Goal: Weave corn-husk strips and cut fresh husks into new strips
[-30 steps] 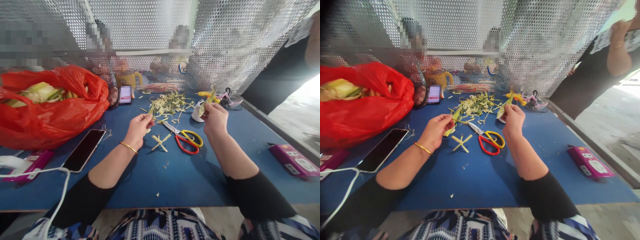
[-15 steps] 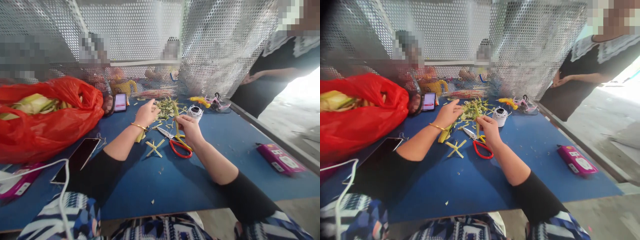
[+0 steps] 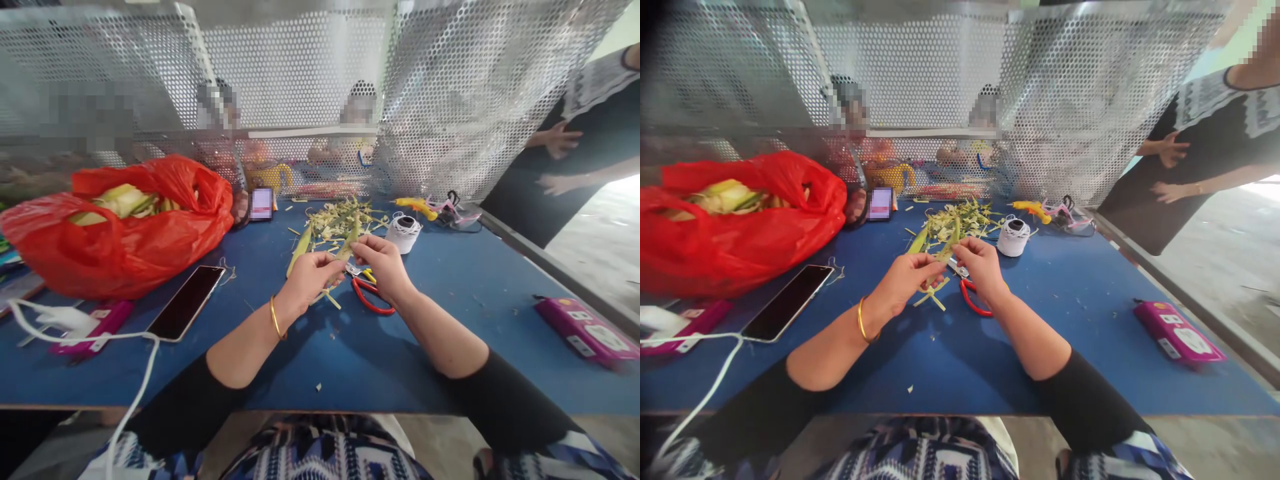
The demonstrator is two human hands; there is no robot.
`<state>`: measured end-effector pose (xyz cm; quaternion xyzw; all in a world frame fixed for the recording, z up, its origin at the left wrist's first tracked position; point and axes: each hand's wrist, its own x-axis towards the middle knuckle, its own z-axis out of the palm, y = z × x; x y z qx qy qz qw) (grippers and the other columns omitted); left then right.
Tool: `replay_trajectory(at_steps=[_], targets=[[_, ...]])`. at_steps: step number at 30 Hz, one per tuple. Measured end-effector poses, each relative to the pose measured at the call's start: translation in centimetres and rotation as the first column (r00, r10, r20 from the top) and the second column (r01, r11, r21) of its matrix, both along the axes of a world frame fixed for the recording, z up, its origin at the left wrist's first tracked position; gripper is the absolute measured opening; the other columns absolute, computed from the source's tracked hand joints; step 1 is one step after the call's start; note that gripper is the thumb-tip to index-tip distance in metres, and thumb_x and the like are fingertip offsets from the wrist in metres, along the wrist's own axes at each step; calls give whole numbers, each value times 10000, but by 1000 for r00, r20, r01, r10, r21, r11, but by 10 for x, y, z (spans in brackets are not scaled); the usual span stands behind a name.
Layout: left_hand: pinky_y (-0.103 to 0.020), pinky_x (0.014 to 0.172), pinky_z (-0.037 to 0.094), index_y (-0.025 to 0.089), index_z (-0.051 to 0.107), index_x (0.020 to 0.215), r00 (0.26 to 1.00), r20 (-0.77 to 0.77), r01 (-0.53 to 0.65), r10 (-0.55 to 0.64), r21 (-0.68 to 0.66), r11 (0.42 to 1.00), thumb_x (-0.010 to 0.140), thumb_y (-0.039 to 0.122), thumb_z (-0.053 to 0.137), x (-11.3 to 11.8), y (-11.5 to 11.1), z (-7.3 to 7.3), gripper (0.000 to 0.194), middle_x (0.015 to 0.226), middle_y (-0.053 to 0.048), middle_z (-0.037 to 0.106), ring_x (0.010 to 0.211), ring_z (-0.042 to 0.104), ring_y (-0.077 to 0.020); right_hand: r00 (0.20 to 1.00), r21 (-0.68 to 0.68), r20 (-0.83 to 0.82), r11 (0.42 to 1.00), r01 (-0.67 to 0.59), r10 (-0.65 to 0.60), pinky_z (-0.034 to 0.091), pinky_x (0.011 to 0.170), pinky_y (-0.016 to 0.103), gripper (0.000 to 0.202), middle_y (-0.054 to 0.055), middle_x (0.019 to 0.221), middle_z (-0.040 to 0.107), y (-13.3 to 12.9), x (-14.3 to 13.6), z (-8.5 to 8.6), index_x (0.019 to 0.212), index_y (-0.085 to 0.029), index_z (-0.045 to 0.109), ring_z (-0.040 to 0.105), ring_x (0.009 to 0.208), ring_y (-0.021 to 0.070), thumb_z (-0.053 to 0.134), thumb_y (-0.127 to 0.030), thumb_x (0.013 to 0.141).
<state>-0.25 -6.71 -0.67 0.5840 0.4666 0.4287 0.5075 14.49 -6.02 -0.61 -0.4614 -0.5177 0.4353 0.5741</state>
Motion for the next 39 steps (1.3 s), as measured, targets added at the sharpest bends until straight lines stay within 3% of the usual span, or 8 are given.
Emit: replay_trajectory(at_steps=[5, 11, 14, 18, 24, 31, 36, 39], targets=[[-302, 530, 460, 224, 611, 537, 999, 23, -48, 46, 90, 995, 748, 276, 755, -3, -9, -11, 261, 526, -8, 612, 508, 604, -169, 990, 17, 70, 992, -123, 122, 403, 571, 257, 212, -39, 592, 595, -2, -5, -6, 659, -188, 639, 500, 589, 111, 756, -362, 624], [-290, 537, 484, 217, 692, 582, 995, 51, 81, -82, 8, 997, 739, 179, 715, -7, -10, -4, 163, 559, -21, 665, 490, 591, -144, 990, 66, 31, 989, 132, -135, 399, 500, 245, 240, -43, 533, 569, 8, 3, -7, 637, -205, 640, 466, 515, 103, 737, -425, 638], [-277, 503, 470, 211, 774, 786, 984, 114, 145, -140, -46, 988, 726, 138, 704, -11, -11, 0, 118, 645, -46, 720, 531, 642, -159, 985, 61, -7, 983, 174, -173, 412, 495, 242, 253, -35, 546, 594, 13, 10, -5, 658, -203, 661, 482, 503, 102, 752, -437, 634], [-276, 532, 515, 252, 743, 1160, 952, 214, 237, -218, -67, 969, 682, 112, 730, -16, -11, 3, 498, 741, -37, 760, 643, 727, -197, 985, 34, -58, 986, 166, -164, 418, 492, 233, 255, -29, 550, 603, 14, 13, -3, 667, -190, 670, 501, 490, 95, 772, -421, 633], [-330, 725, 593, 201, 802, 944, 886, 291, 403, -360, -105, 909, 687, 169, 777, -20, -13, 5, 260, 919, -82, 797, 760, 761, -205, 994, -20, -49, 995, 98, -99, 400, 462, 224, 267, -41, 494, 567, 15, 11, -6, 626, -186, 646, 496, 457, 90, 772, -421, 646], [-358, 761, 603, 183, 796, 986, 920, 292, 309, -262, -127, 943, 649, 158, 830, -22, -17, 7, 339, 962, -105, 797, 821, 766, -234, 994, -50, 23, 993, 110, -109, 418, 477, 233, 234, -41, 567, 602, 22, 17, -10, 780, -187, 658, 571, 497, 113, 743, -373, 665], [-338, 793, 602, 201, 792, 1030, 917, 356, 237, -177, -132, 962, 683, 132, 802, -25, -17, 6, 354, 1060, -104, 786, 886, 763, -228, 945, 276, 142, 929, 248, -295, 514, 668, 298, 219, 12, 833, 696, 14, 15, -9, 942, -211, 664, 642, 720, 148, 673, -291, 739], [-334, 814, 602, 194, 797, 1009, 904, 414, 182, -102, -159, 970, 690, 122, 782, -27, -16, 6, 328, 1058, -102, 784, 918, 758, -230, 896, 540, 295, 832, 131, -332, 523, 765, 340, 127, 37, 889, 695, -2, 10, 1, 923, -240, 700, 642, 840, 180, 613, -260, 832]])
